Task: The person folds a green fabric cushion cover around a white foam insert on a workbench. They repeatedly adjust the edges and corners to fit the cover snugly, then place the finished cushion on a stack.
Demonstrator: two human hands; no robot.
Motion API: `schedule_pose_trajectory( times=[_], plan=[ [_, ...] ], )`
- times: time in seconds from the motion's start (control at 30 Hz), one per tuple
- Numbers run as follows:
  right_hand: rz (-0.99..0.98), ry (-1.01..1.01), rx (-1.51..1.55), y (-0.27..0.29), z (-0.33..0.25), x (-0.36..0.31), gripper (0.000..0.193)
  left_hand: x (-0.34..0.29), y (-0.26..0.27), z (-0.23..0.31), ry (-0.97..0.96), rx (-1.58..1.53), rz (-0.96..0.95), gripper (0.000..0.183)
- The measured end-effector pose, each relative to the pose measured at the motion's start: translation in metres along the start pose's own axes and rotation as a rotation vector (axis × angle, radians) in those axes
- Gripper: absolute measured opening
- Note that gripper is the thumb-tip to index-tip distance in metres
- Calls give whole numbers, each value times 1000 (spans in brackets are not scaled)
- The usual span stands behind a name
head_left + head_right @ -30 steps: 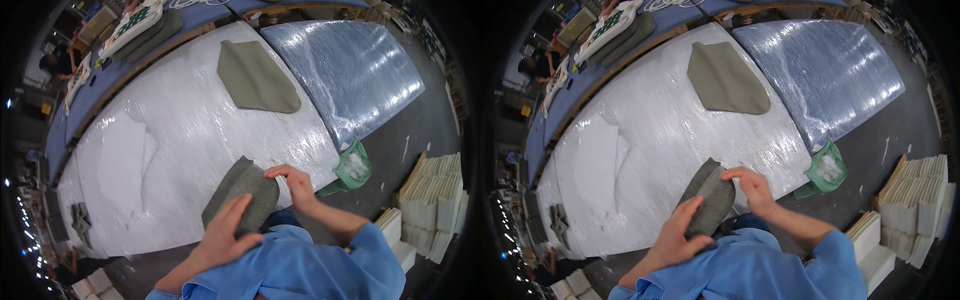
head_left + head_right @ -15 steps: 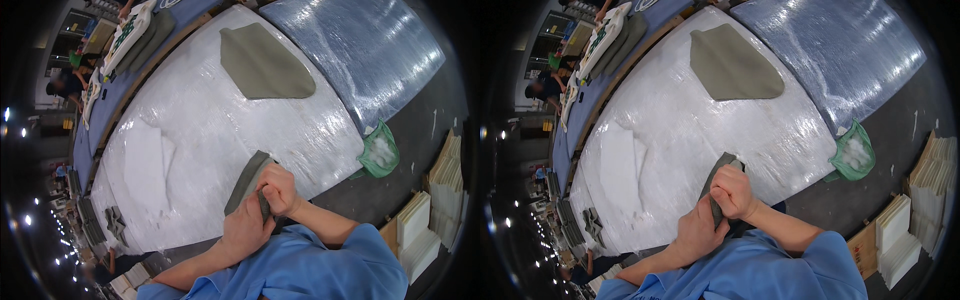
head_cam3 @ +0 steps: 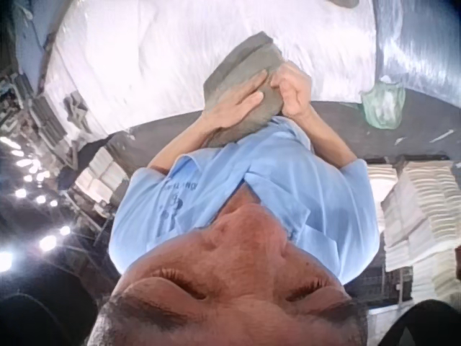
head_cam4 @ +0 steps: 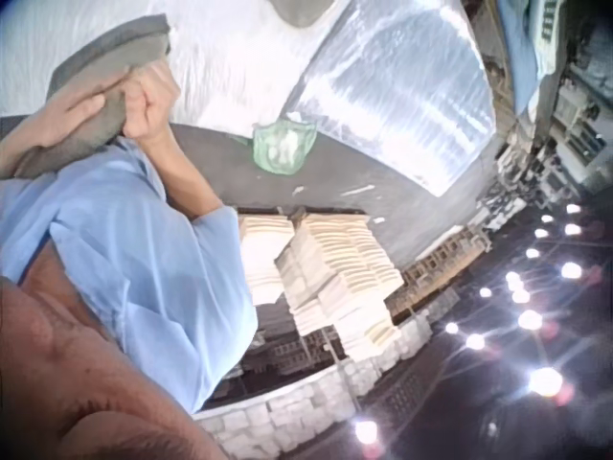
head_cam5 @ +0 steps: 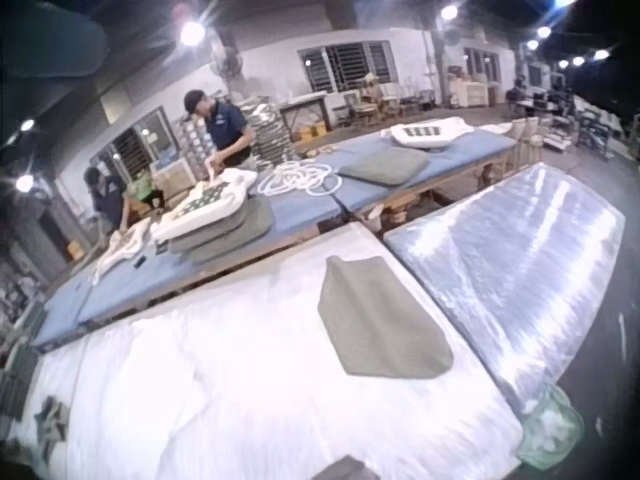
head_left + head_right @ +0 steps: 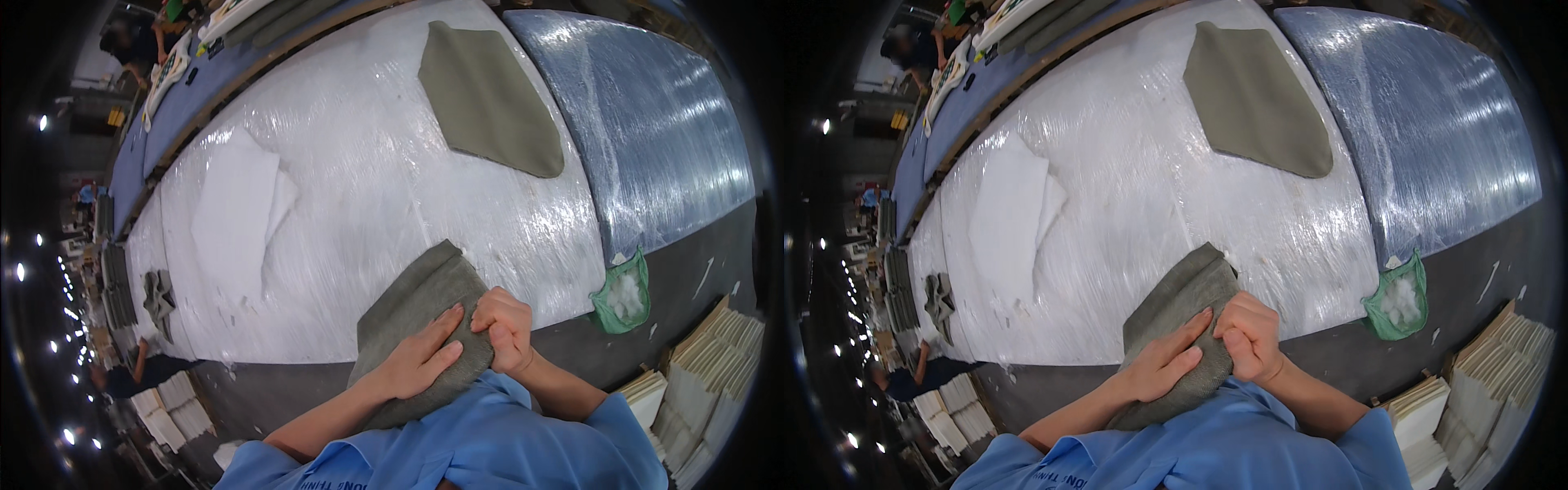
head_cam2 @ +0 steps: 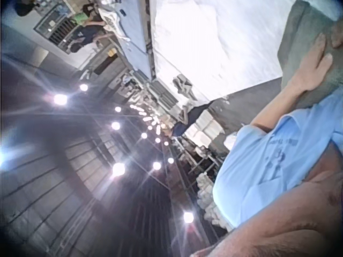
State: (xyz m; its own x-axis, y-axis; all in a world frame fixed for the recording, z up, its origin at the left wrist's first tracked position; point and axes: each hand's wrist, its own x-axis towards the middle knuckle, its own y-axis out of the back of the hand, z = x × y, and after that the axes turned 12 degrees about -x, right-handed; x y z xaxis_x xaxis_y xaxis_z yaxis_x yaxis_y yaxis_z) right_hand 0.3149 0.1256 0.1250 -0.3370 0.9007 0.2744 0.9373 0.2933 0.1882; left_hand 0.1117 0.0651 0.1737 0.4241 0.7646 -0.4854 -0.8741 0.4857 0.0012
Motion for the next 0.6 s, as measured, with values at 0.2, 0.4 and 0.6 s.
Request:
schedule_pose_trajectory(
  times=[0.2, 0.4, 0.6],
  plan=[
    [-251, -264, 294, 15, 11, -1, 39, 16, -7, -52, -26, -69, 63, 56],
    [-714, -582, 98, 25, 42, 30, 31, 33, -2, -95, 3, -94, 121, 53],
    [-930, -521, -177, -6, 90, 46, 26, 45, 13, -132, 45, -75, 172, 52]
  ],
)
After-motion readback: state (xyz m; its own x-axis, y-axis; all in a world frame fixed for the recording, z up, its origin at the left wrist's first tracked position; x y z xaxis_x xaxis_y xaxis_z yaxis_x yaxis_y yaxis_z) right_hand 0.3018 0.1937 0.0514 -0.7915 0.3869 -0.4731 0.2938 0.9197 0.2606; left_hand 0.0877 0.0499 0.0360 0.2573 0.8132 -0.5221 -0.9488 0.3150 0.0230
